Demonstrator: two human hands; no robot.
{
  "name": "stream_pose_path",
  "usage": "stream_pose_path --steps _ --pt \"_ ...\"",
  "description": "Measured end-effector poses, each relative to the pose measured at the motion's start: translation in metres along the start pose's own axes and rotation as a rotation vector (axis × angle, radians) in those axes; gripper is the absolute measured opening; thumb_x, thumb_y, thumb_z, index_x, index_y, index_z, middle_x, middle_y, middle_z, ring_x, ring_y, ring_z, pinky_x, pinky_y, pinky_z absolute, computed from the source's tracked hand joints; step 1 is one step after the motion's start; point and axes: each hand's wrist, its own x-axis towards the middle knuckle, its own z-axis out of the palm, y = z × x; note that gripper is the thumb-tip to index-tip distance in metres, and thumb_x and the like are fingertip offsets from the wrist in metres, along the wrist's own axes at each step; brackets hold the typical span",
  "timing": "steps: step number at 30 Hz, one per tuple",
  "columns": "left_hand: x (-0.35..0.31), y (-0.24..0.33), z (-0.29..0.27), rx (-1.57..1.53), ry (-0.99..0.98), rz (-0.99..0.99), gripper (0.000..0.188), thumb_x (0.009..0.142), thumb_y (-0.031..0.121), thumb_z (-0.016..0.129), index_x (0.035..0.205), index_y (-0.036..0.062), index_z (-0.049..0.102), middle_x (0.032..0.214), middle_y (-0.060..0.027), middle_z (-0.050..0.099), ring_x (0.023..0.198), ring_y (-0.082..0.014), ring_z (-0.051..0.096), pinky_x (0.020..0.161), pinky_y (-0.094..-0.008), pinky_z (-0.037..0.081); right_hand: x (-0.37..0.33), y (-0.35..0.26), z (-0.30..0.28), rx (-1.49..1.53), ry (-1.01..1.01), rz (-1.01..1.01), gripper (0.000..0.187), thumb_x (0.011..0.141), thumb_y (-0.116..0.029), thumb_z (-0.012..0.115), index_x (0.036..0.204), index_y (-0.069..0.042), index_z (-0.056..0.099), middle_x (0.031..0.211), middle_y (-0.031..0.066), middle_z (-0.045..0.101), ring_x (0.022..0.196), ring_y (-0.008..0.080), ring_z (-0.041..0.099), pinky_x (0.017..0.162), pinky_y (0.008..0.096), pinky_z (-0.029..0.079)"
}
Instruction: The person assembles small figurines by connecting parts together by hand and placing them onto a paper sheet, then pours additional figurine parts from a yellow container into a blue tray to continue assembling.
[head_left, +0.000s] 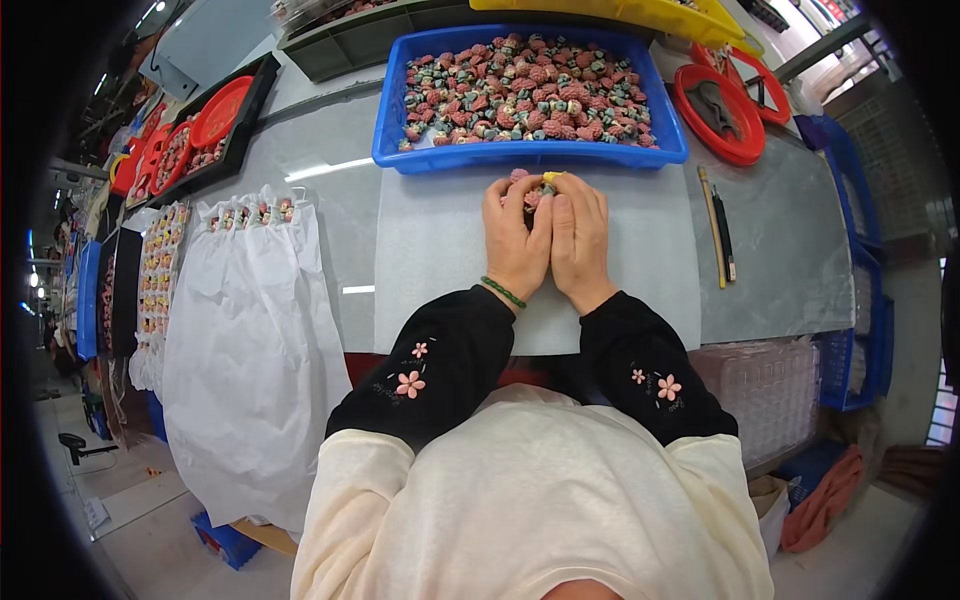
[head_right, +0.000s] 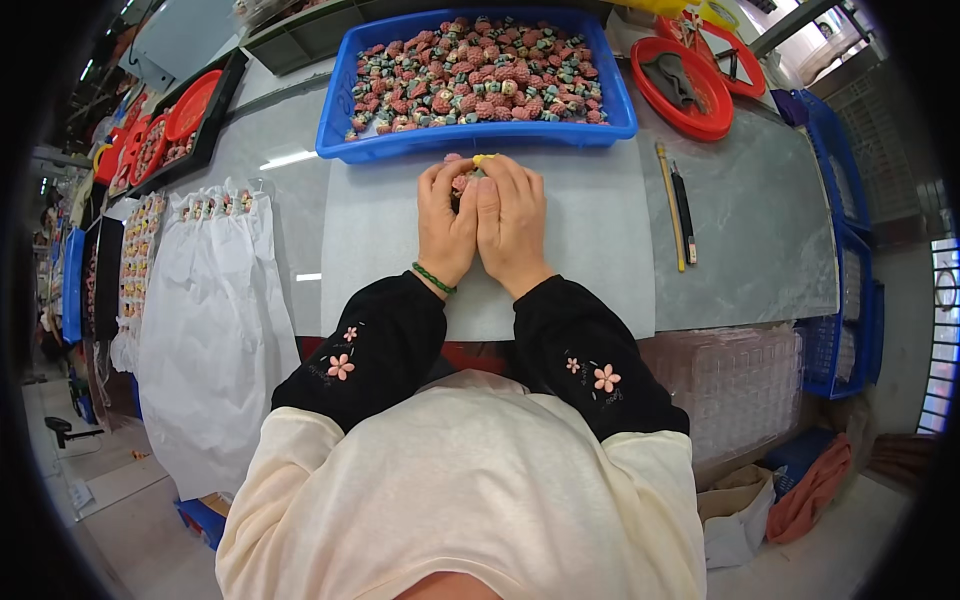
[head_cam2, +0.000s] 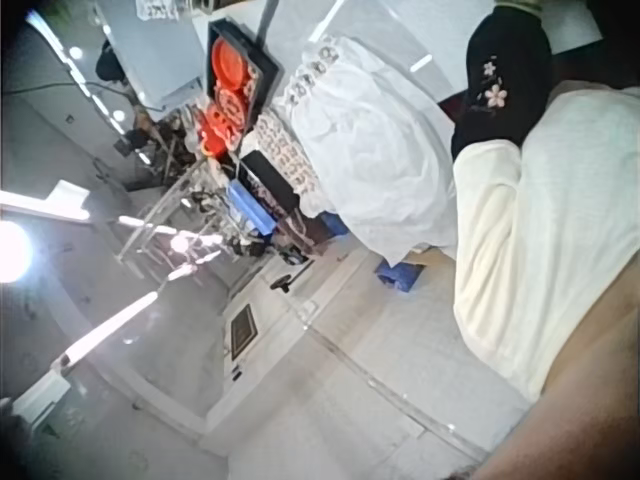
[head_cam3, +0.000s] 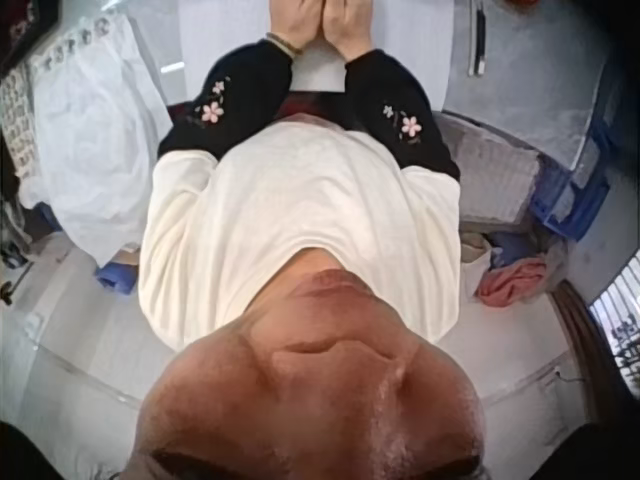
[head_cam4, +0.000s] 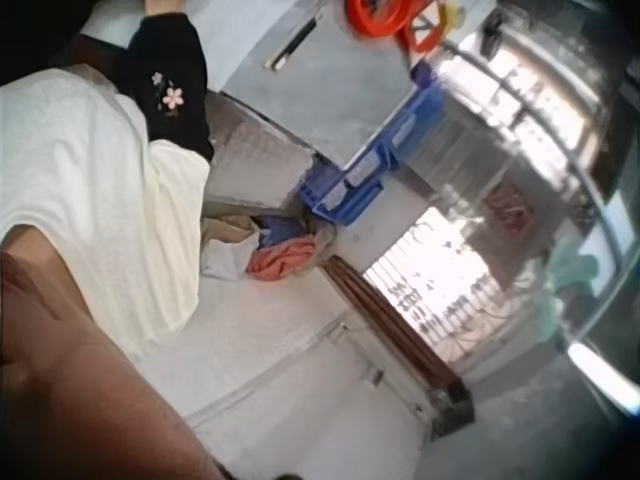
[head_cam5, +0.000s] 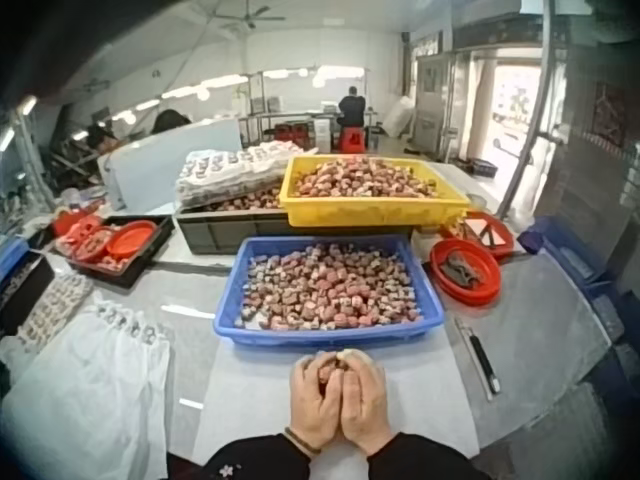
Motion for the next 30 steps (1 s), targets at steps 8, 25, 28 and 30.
stream_pose_path --steps 8,25,28,30 --pt "-0.003 -0.006 -0.002 -0.011 0.059 0.043 0.029 0.075 0.011 0.056 0.102 0.0018 0.051 0.112 -0.0214 0.04 0.104 -0.035 0.04 0.09 -0.0401 0.033 -0.007 0.0 0.002 -0.219 -0.076 0.151 0.029 0.088 -0.023 0.039 0.106 -0.007 0.055 0.111 0.0086 0.053 0.108 0.0257 0.044 0.087 0.0492 0.025" --pt "0.117 0.025 -0.029 0.746 -0.338 -0.066 0.091 0.06 0.064 0.06 0.127 0.0087 0.036 0.13 -0.0263 0.027 0.118 -0.0425 0.031 0.095 -0.0489 0.029 0.119 0.034 -0.019 -0.504 -0.153 0.174 0.053 0.078 -0.036 0.054 0.123 -0.011 0.044 0.125 0.0184 0.04 0.112 0.0375 0.039 0.092 0.0455 0.031" --pt "0.14 0.024 -0.018 0.816 -0.617 -0.302 0.106 0.054 0.078 0.051 0.135 0.0124 0.027 0.136 -0.0264 0.021 0.126 -0.0415 0.021 0.099 -0.0539 0.02 0.137 0.057 -0.011 -0.551 -0.338 0.358 0.067 0.076 -0.055 0.044 0.132 -0.019 0.034 0.126 0.0191 0.041 0.117 0.0384 0.037 0.095 0.0566 0.022" --pt "0.15 0.009 -0.012 0.847 -0.692 -0.269 0.11 0.053 0.082 0.045 0.136 0.0133 0.024 0.139 -0.0226 0.02 0.129 -0.0373 0.015 0.1 -0.057 0.008 0.142 0.062 -0.003 -0.443 -0.517 0.48 0.071 0.076 -0.058 0.044 0.13 -0.013 0.037 0.118 0.0213 0.048 0.113 0.0371 0.043 0.095 0.0415 0.032"
